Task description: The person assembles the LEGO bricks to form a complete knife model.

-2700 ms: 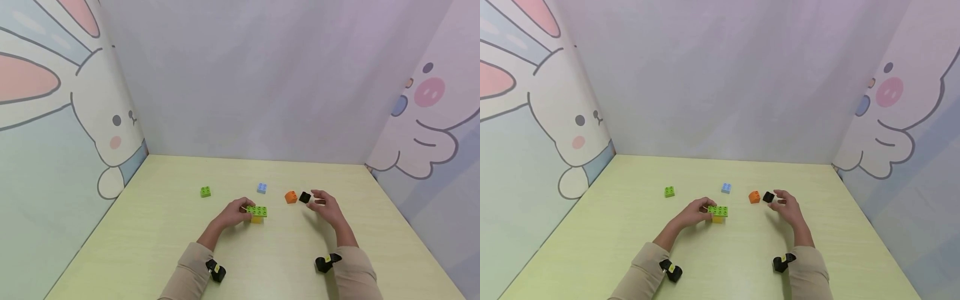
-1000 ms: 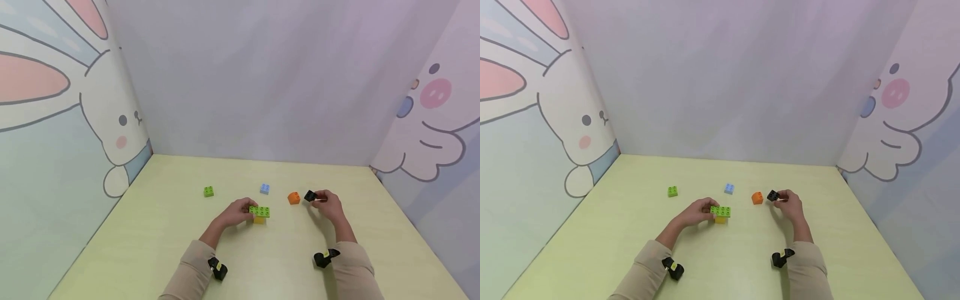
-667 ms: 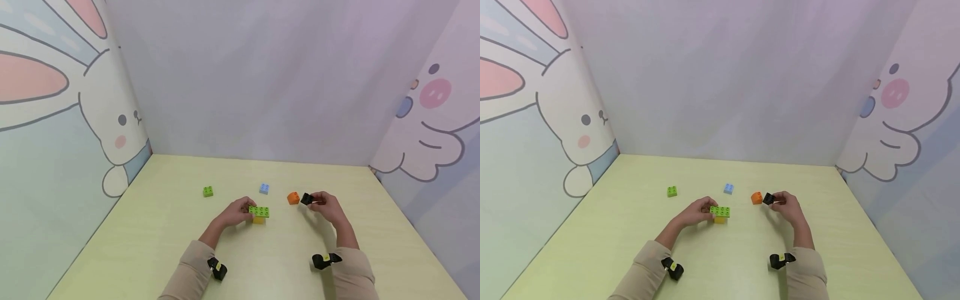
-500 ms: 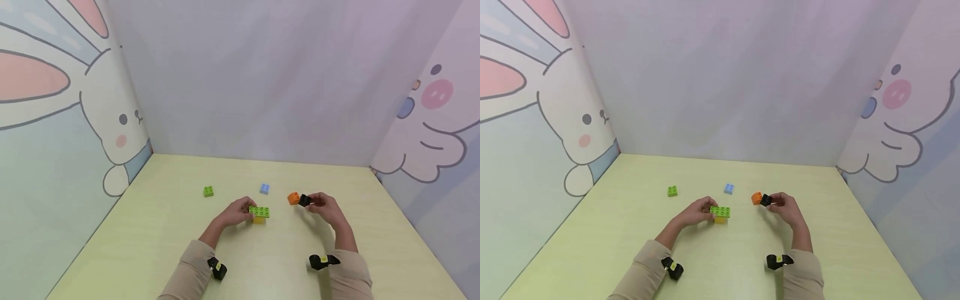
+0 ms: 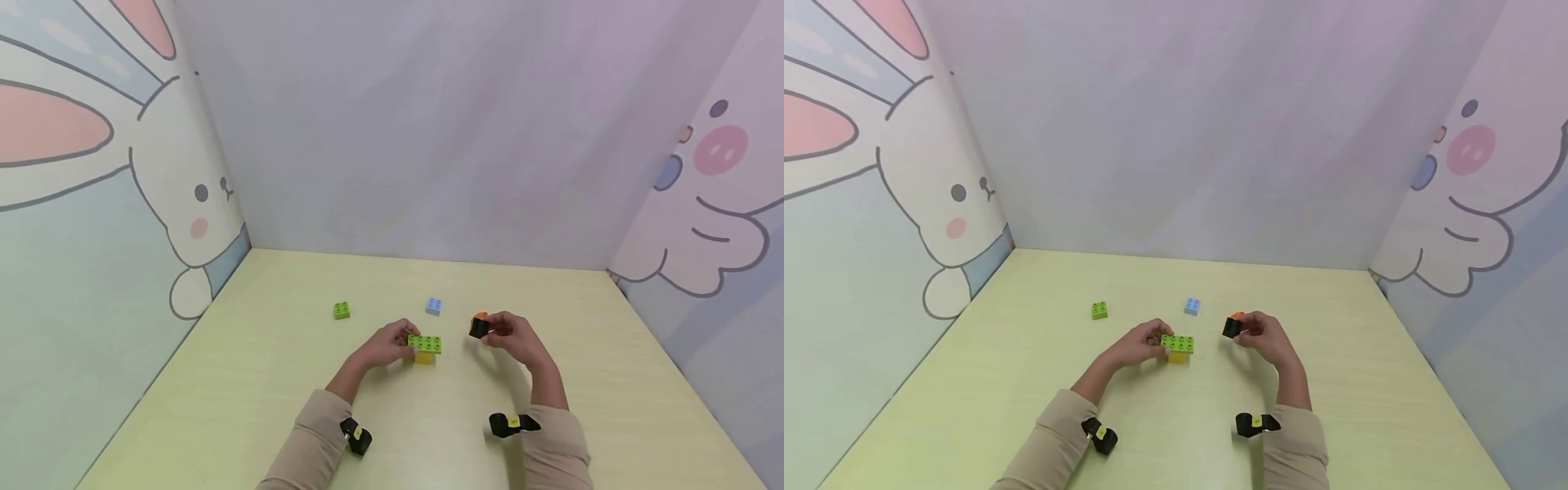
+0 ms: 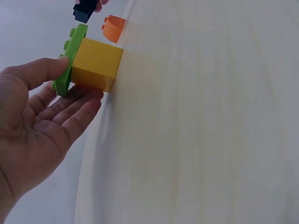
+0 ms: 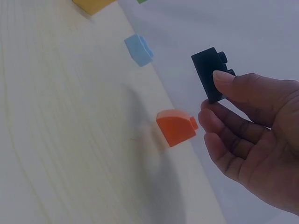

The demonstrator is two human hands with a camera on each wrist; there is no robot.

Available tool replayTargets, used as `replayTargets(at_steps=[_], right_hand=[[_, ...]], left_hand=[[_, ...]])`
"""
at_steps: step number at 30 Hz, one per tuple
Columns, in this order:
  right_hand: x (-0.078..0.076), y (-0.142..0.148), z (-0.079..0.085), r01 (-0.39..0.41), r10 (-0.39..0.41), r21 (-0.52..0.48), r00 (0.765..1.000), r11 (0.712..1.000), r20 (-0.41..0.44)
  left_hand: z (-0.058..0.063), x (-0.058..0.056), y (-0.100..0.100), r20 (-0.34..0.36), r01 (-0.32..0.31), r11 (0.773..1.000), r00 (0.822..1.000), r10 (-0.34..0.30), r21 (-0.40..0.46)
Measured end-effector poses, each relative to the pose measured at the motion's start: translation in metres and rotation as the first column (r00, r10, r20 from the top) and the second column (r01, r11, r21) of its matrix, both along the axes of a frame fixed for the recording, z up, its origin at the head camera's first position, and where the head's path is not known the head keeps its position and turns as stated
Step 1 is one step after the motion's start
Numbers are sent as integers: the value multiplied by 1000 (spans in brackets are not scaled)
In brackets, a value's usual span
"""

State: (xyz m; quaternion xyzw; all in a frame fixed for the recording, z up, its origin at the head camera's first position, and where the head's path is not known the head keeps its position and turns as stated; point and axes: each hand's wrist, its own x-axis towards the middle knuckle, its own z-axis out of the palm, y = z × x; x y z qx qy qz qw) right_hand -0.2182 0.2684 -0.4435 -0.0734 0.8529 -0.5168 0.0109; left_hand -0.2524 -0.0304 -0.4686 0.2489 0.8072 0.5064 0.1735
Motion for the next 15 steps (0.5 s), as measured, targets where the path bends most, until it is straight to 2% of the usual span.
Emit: replayTargets(at_steps=[7, 13, 15], right_hand=[[-4, -17, 0, -38, 38, 11, 999, 999, 6], [-7, -30, 2, -39, 39, 9, 999, 999, 25], [-3, -37, 9, -47, 47, -1, 999, 999, 26]], left_hand=[[1, 0, 0, 7, 0, 1000, 1000, 0, 4], [1, 0, -1, -2, -16, 1000, 1000, 16, -7], [2, -1, 0, -13, -22, 1000, 1000, 22, -16]])
